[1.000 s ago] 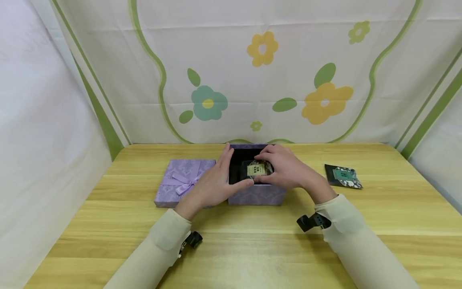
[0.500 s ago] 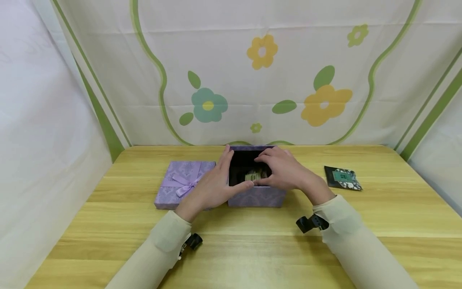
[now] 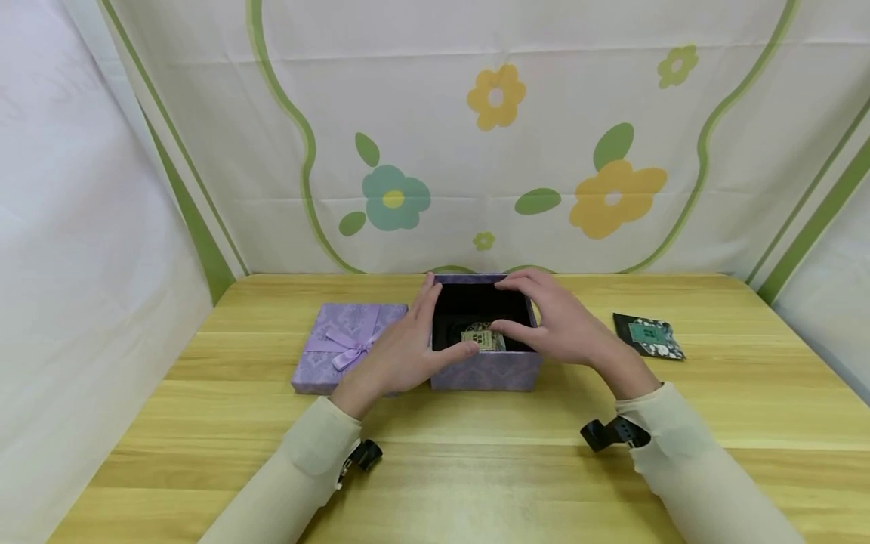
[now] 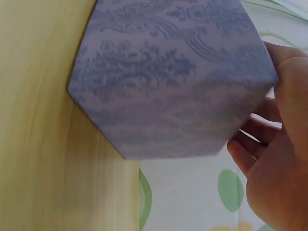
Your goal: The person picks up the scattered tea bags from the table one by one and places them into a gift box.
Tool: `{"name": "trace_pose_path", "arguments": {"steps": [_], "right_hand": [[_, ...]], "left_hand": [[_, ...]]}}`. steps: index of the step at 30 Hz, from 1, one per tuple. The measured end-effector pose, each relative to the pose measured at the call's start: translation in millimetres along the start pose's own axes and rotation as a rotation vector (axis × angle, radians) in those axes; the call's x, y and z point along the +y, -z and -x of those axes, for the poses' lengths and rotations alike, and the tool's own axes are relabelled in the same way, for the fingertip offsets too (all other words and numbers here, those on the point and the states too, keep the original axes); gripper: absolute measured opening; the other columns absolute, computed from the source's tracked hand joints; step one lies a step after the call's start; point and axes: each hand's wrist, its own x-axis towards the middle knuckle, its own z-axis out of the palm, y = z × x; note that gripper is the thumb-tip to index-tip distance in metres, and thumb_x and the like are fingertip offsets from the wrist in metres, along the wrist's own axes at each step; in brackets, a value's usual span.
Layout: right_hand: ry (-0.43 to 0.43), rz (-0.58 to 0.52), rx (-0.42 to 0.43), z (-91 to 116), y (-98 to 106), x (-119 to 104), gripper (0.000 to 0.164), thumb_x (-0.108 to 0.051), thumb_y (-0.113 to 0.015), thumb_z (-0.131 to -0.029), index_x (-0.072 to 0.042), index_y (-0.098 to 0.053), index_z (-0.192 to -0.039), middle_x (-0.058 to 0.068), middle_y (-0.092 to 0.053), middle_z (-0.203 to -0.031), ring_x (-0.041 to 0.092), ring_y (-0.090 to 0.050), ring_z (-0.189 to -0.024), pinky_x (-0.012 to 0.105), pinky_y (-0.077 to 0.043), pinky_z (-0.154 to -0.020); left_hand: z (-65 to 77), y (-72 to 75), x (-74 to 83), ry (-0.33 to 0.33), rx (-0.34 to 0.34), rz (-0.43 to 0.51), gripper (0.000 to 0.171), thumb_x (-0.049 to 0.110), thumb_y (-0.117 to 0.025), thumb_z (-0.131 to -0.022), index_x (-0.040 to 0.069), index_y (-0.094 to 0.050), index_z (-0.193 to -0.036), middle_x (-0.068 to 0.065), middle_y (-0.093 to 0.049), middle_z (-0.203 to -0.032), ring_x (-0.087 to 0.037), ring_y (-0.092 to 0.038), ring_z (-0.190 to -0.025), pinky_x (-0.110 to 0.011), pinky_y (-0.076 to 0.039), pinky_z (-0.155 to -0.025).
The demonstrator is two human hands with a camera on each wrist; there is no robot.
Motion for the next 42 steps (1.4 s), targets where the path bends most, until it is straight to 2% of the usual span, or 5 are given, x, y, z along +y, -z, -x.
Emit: {"name": "trace_pose_path", "arguments": {"steps": [10, 16, 27, 33, 42], "right_hand": [[-0.043, -0.019, 0.016, 19, 24, 16, 0.063, -0.042, -0.073, -0.101, -0.012, -0.055, -0.154, 0.011, -0.050, -0.155, 0.038, -0.050, -0.143, 0.066, -0.041, -0.114], [-0.089, -0.018, 0.028, 30, 38, 27, 0.062, -0.041, -0.075, -0.100, -0.015, -0.056, -0.152, 0.011, -0.052, -0.152, 0.039, -0.051, -0.141, 0.066, -0.042, -0.112], [-0.182, -0.001, 0.065, 52, 67, 58, 0.060, -0.036, -0.081, -0.096, -0.016, -0.060, -0.149, 0.008, -0.058, -0.139, 0.032, -0.051, -0.131, 0.060, -0.043, -0.101], [-0.216, -0.002, 0.065, 62, 72, 78, 0.062, -0.035, -0.081, -0.096, -0.014, -0.059, -0.151, 0.013, -0.058, -0.146, 0.036, -0.050, -0.135, 0.063, -0.039, -0.106], [-0.267, -0.012, 0.036, 77, 86, 98, 0.070, -0.038, -0.081, -0.095, -0.013, -0.053, -0.155, 0.017, -0.054, -0.153, 0.041, -0.045, -0.140, 0.064, -0.033, -0.114]], "left_hand": [[0.6, -0.1, 0.1, -0.004, -0.003, 0.004, 0.117, 0.088, -0.053, -0.089, 0.032, 0.006, -0.172, 0.020, 0.019, -0.175, -0.037, -0.049, -0.150, -0.059, -0.050, -0.111], [1.0, 0.1, -0.3, 0.000, 0.000, 0.002, 0.116, 0.088, -0.053, -0.089, 0.034, 0.008, -0.171, 0.023, 0.021, -0.173, -0.035, -0.060, -0.140, -0.054, -0.056, -0.098], [0.4, -0.4, 0.0, -0.001, 0.000, -0.011, 0.116, 0.089, -0.052, -0.089, 0.032, 0.007, -0.172, 0.022, 0.020, -0.174, -0.035, -0.063, -0.136, -0.053, -0.057, -0.098], [0.9, -0.8, -0.8, 0.001, -0.005, -0.008, 0.118, 0.092, -0.051, -0.087, 0.034, 0.008, -0.171, 0.022, 0.020, -0.174, -0.035, -0.062, -0.137, -0.054, -0.056, -0.100], [1.4, -0.3, 0.0, 0.002, -0.002, -0.006, 0.116, 0.090, -0.051, -0.088, 0.034, 0.008, -0.171, 0.024, 0.021, -0.173, -0.035, -0.063, -0.136, -0.052, -0.057, -0.095]]}}
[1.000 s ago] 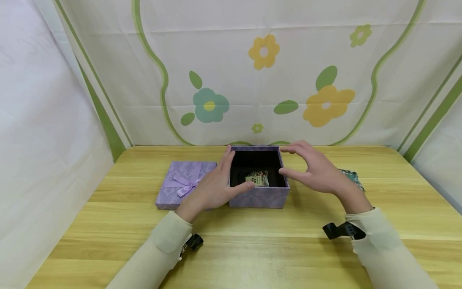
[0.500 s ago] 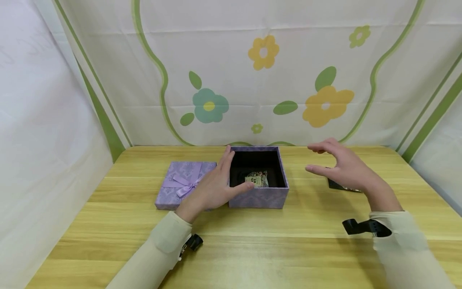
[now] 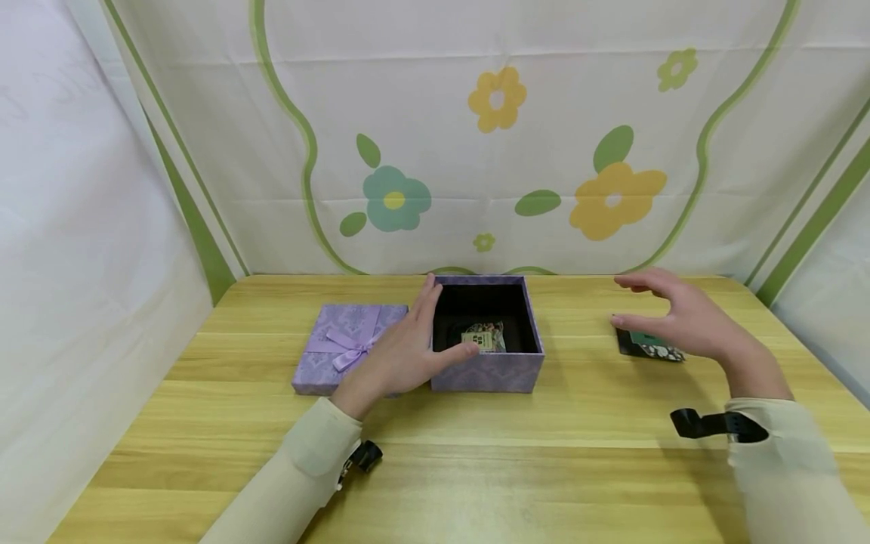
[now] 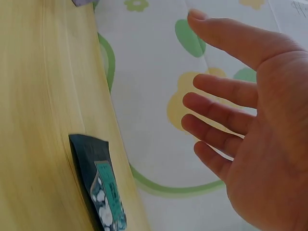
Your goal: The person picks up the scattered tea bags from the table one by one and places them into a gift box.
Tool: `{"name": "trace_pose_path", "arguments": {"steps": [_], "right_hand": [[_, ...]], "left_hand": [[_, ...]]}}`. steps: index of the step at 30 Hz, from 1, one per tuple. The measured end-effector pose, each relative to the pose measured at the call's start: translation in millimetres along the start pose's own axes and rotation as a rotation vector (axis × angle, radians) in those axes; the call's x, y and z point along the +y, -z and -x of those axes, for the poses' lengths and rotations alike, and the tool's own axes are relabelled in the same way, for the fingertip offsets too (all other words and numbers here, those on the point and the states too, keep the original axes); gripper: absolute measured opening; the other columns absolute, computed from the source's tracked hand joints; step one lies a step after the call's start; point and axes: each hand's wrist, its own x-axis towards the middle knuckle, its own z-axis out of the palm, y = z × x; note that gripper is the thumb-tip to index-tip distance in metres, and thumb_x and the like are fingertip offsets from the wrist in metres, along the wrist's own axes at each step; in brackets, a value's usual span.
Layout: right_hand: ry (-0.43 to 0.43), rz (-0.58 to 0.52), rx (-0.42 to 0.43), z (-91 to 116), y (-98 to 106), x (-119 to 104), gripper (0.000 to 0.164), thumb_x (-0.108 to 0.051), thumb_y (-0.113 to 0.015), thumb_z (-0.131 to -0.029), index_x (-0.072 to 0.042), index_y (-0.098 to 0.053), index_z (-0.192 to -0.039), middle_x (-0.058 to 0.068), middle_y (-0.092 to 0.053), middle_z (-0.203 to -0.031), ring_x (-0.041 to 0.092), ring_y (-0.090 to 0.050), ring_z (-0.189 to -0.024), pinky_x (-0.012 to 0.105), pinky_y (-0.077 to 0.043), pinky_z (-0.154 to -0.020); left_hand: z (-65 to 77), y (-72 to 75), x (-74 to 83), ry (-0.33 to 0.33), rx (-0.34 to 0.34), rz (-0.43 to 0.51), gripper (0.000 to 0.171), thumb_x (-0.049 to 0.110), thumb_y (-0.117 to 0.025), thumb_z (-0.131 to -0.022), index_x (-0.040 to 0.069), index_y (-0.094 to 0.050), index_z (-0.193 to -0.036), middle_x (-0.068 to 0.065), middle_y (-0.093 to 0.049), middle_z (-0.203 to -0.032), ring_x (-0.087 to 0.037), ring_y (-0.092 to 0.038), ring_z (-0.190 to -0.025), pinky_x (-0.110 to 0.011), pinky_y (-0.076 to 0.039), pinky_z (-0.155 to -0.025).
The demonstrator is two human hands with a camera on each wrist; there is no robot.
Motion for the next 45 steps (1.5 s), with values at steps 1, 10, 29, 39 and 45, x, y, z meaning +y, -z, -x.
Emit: {"name": "trace_pose_path", "arguments": {"steps": [1, 10, 29, 39, 45], "right_hand": [[-0.006, -0.003, -0.004, 1, 2, 3, 0.071, -0.038, -0.082, -0.095, -0.014, -0.053, -0.155, 0.017, -0.054, -0.153, 0.040, -0.044, -0.141, 0.063, -0.032, -0.114], [-0.056, 0.038, -0.089, 6, 5, 33, 0.084, -0.040, -0.084, -0.092, -0.007, -0.046, -0.159, 0.025, -0.046, -0.158, 0.050, -0.040, -0.143, 0.068, -0.033, -0.112], [-0.109, 0.051, -0.193, 11, -7, 74, 0.094, -0.037, -0.087, -0.089, 0.002, -0.040, -0.161, 0.040, -0.028, -0.161, 0.061, -0.032, -0.141, 0.078, -0.035, -0.103], [-0.121, 0.082, -0.190, 10, -11, 83, 0.099, -0.039, -0.089, -0.086, 0.005, -0.040, -0.160, 0.041, -0.032, -0.158, 0.055, -0.039, -0.134, 0.070, -0.038, -0.099], [-0.135, 0.083, -0.193, 11, -11, 83, 0.098, -0.040, -0.088, -0.086, 0.005, -0.041, -0.159, 0.041, -0.030, -0.157, 0.055, -0.041, -0.130, 0.070, -0.040, -0.098]], "left_hand": [[0.0, 0.2, 0.2, 0.000, 0.001, -0.001, 0.115, 0.089, -0.052, -0.089, 0.034, 0.008, -0.171, 0.024, 0.021, -0.173, -0.034, -0.063, -0.136, -0.051, -0.057, -0.094], [-0.6, -0.2, 0.2, -0.003, 0.002, -0.006, 0.115, 0.089, -0.051, -0.089, 0.033, 0.007, -0.172, 0.025, 0.022, -0.172, -0.034, -0.063, -0.136, -0.051, -0.057, -0.094], [-1.4, -1.2, 0.7, -0.005, -0.003, -0.003, 0.114, 0.087, -0.053, -0.090, 0.033, 0.006, -0.172, 0.025, 0.021, -0.172, -0.034, -0.063, -0.136, -0.052, -0.057, -0.096], [-1.5, -0.6, 1.4, -0.006, 0.004, 0.010, 0.113, 0.081, -0.057, -0.093, 0.032, 0.006, -0.172, 0.024, 0.021, -0.173, -0.035, -0.058, -0.143, -0.054, -0.056, -0.099], [-1.5, -0.7, 1.3, -0.001, -0.004, 0.006, 0.116, 0.088, -0.054, -0.089, 0.033, 0.006, -0.172, 0.025, 0.020, -0.173, -0.034, -0.054, -0.147, -0.056, -0.053, -0.106]]}}
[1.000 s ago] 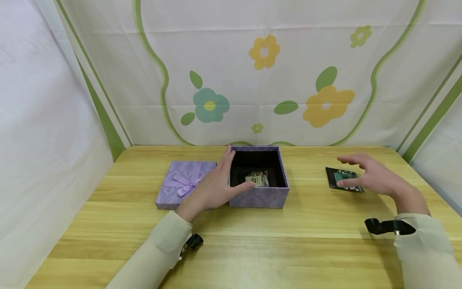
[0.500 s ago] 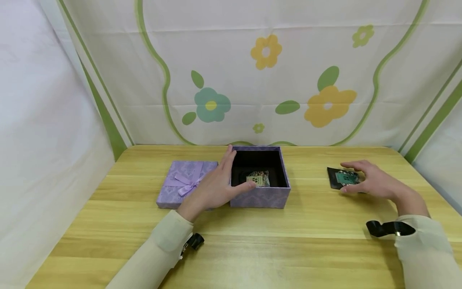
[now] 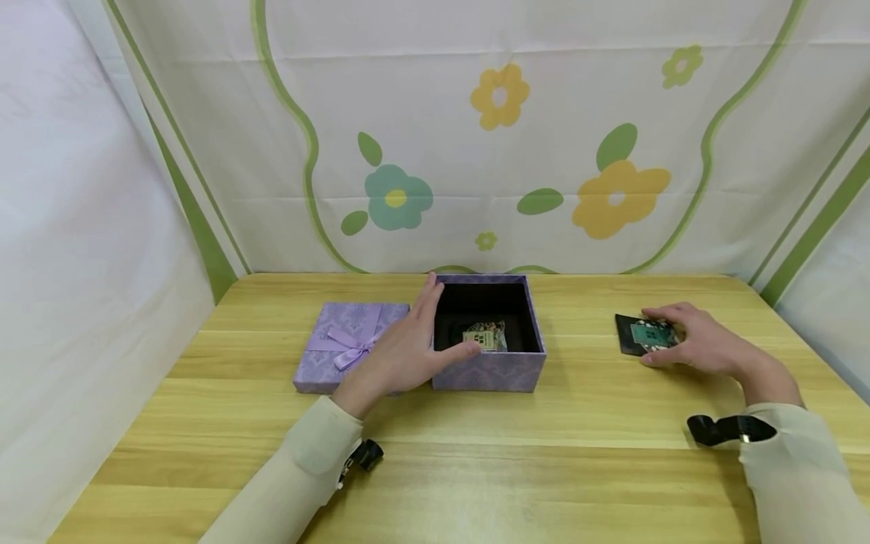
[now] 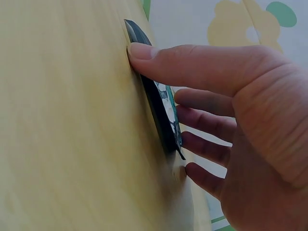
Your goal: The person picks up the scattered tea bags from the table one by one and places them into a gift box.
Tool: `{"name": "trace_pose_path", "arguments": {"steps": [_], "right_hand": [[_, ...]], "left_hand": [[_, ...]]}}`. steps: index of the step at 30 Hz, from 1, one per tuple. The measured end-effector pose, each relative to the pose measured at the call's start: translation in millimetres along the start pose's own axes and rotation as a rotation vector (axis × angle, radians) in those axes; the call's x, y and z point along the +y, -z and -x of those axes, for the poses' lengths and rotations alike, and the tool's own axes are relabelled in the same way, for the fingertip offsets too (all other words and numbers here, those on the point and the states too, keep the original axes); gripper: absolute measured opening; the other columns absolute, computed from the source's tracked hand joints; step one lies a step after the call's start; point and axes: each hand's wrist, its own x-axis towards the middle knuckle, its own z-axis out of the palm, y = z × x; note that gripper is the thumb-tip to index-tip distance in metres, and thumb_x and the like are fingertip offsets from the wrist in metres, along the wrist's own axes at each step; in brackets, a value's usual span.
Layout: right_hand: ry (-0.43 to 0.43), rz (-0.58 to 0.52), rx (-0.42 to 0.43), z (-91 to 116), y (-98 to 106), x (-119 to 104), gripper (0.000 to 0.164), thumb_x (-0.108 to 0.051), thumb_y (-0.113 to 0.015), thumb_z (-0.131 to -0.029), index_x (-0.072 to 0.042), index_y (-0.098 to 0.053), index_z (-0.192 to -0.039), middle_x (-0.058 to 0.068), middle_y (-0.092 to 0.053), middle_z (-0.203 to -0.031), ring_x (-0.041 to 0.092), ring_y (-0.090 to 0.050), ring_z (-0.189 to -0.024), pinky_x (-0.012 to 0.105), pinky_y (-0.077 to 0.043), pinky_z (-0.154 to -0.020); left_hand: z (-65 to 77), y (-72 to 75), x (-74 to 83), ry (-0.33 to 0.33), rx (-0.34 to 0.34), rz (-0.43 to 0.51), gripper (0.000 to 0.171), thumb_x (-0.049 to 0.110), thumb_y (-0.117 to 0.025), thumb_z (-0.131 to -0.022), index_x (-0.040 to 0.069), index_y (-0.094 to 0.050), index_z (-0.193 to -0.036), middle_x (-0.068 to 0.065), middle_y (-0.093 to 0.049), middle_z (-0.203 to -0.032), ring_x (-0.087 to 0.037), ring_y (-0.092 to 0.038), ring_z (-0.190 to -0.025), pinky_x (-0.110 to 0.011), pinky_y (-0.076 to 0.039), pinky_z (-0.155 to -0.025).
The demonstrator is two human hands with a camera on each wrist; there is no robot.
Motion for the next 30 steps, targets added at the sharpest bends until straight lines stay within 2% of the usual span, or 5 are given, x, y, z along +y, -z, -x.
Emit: {"name": "trace_pose_path", "arguments": {"steps": [6, 21, 25, 30], "right_hand": [[-0.004, 0.001, -0.002, 0.9, 0.1, -1.2, 0.092, -0.041, -0.088, -0.087, 0.004, -0.047, -0.156, 0.039, -0.031, -0.154, 0.052, -0.045, -0.124, 0.067, -0.042, -0.096], [0.005, 0.003, 0.007, 0.6, -1.5, -0.5, 0.083, -0.037, -0.087, -0.089, 0.004, -0.052, -0.152, 0.040, -0.034, -0.152, 0.053, -0.041, -0.125, 0.066, -0.041, -0.095], [0.021, 0.002, 0.019, -0.3, -1.8, 0.2, 0.079, -0.036, -0.087, -0.088, 0.003, -0.055, -0.149, 0.038, -0.038, -0.150, 0.051, -0.042, -0.126, 0.065, -0.040, -0.096], [0.035, 0.006, 0.032, -1.3, -2.2, 2.4, 0.074, -0.035, -0.088, -0.087, 0.002, -0.059, -0.144, 0.036, -0.045, -0.147, 0.048, -0.044, -0.124, 0.057, -0.041, -0.094]], "left_hand": [[0.2, -0.1, -0.2, -0.002, 0.001, 0.005, 0.115, 0.087, -0.054, -0.089, 0.033, 0.005, -0.172, 0.025, 0.020, -0.173, -0.034, -0.050, -0.150, -0.057, -0.052, -0.107], [0.3, -0.1, -0.7, -0.001, -0.003, -0.004, 0.119, 0.094, -0.049, -0.086, 0.033, 0.005, -0.172, 0.025, 0.021, -0.173, -0.034, -0.047, -0.153, -0.057, -0.052, -0.109], [0.2, -0.1, -0.7, -0.003, 0.003, -0.004, 0.117, 0.091, -0.051, -0.087, 0.032, 0.005, -0.172, 0.025, 0.020, -0.173, -0.033, -0.050, -0.151, -0.055, -0.054, -0.106], [0.1, -0.5, -1.1, -0.011, 0.010, -0.006, 0.119, 0.093, -0.050, -0.086, 0.032, 0.004, -0.172, 0.023, 0.019, -0.174, -0.033, -0.058, -0.143, -0.051, -0.057, -0.097]]}}
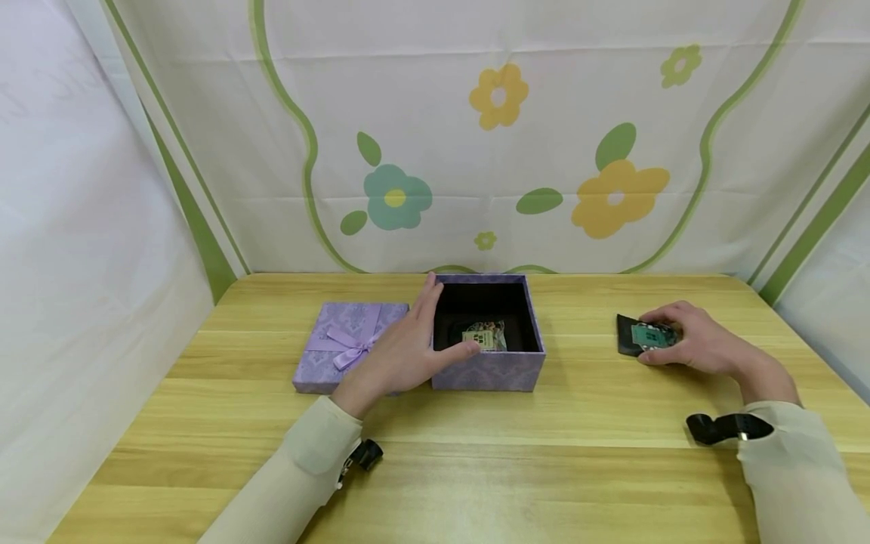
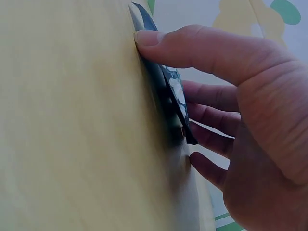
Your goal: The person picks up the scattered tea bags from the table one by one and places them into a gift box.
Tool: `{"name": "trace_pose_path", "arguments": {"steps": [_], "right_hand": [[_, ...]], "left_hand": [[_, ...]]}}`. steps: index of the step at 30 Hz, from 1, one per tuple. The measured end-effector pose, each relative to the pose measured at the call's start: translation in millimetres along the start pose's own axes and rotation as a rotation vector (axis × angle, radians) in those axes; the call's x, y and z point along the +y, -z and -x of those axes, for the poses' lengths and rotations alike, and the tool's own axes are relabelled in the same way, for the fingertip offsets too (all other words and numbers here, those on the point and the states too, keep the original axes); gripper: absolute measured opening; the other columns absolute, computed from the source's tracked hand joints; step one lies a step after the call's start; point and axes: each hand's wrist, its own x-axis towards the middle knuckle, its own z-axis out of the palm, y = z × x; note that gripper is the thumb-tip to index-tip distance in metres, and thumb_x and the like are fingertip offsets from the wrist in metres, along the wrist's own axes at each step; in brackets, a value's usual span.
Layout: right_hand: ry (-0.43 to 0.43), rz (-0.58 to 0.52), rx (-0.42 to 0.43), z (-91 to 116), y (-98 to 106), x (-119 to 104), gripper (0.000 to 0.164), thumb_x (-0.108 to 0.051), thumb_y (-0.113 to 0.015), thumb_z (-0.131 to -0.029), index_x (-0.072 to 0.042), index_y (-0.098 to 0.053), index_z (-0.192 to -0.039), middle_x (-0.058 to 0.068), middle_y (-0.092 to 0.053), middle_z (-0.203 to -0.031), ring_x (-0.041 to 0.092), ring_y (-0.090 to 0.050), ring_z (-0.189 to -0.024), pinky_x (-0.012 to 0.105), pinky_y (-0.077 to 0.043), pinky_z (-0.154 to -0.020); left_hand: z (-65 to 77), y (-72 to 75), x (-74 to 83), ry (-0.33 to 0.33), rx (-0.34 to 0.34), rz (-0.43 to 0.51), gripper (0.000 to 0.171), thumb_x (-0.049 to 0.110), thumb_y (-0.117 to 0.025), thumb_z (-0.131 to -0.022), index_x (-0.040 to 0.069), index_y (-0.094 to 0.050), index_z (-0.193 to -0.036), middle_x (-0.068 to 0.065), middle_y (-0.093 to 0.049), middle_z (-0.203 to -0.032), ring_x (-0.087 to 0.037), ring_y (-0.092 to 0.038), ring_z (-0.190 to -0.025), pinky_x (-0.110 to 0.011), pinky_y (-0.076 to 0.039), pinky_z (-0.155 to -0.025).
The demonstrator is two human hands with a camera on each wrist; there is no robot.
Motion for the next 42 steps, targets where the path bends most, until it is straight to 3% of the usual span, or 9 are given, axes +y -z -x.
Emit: {"name": "trace_pose_path", "arguments": {"steps": [10, 12, 22, 30, 42], "right_hand": [[-0.014, -0.037, 0.017, -3, 0, -1, 0.078, -0.038, -0.087, -0.090, 0.005, -0.054, -0.147, 0.029, -0.057, -0.140, 0.038, -0.052, -0.121, 0.023, -0.041, -0.087], [-0.018, -0.046, 0.015, -3, 0, -2, 0.078, -0.038, -0.086, -0.091, 0.005, -0.054, -0.147, 0.029, -0.057, -0.141, 0.038, -0.052, -0.122, 0.021, -0.040, -0.087], [-0.009, -0.055, 0.048, -6, 5, -14, 0.077, -0.042, -0.083, -0.093, 0.000, -0.054, -0.150, 0.027, -0.052, -0.147, 0.043, -0.048, -0.127, 0.048, -0.041, -0.097], [0.007, -0.083, 0.053, -7, 12, -34, 0.076, -0.041, -0.079, -0.096, -0.001, -0.049, -0.154, 0.029, -0.042, -0.154, 0.051, -0.044, -0.135, 0.068, -0.038, -0.104], [0.027, -0.047, 0.099, -7, 18, -61, 0.075, -0.046, -0.078, -0.096, -0.007, -0.051, -0.155, 0.022, -0.048, -0.150, 0.047, -0.049, -0.133, 0.066, -0.041, -0.103]], "left_hand": [[0.1, -0.7, -1.0, -0.005, 0.001, 0.000, 0.119, 0.094, -0.049, -0.086, 0.031, 0.004, -0.172, 0.023, 0.020, -0.174, -0.033, -0.057, -0.144, -0.052, -0.057, -0.098], [0.3, -0.5, -0.5, -0.004, 0.001, -0.002, 0.119, 0.094, -0.049, -0.086, 0.032, 0.004, -0.172, 0.023, 0.020, -0.174, -0.033, -0.057, -0.144, -0.051, -0.057, -0.097], [-0.5, -0.3, -0.2, 0.002, -0.003, -0.001, 0.118, 0.094, -0.049, -0.086, 0.032, 0.005, -0.172, 0.024, 0.020, -0.173, -0.033, -0.051, -0.150, -0.054, -0.054, -0.104], [0.2, 0.0, -0.1, 0.000, -0.004, -0.005, 0.118, 0.093, -0.048, -0.087, 0.031, 0.004, -0.172, 0.023, 0.020, -0.173, -0.033, -0.056, -0.145, -0.050, -0.058, -0.093], [-0.4, -1.1, -0.9, -0.003, 0.004, -0.007, 0.118, 0.094, -0.048, -0.087, 0.031, 0.004, -0.172, 0.024, 0.020, -0.173, -0.032, -0.058, -0.143, -0.052, -0.057, -0.098]]}}
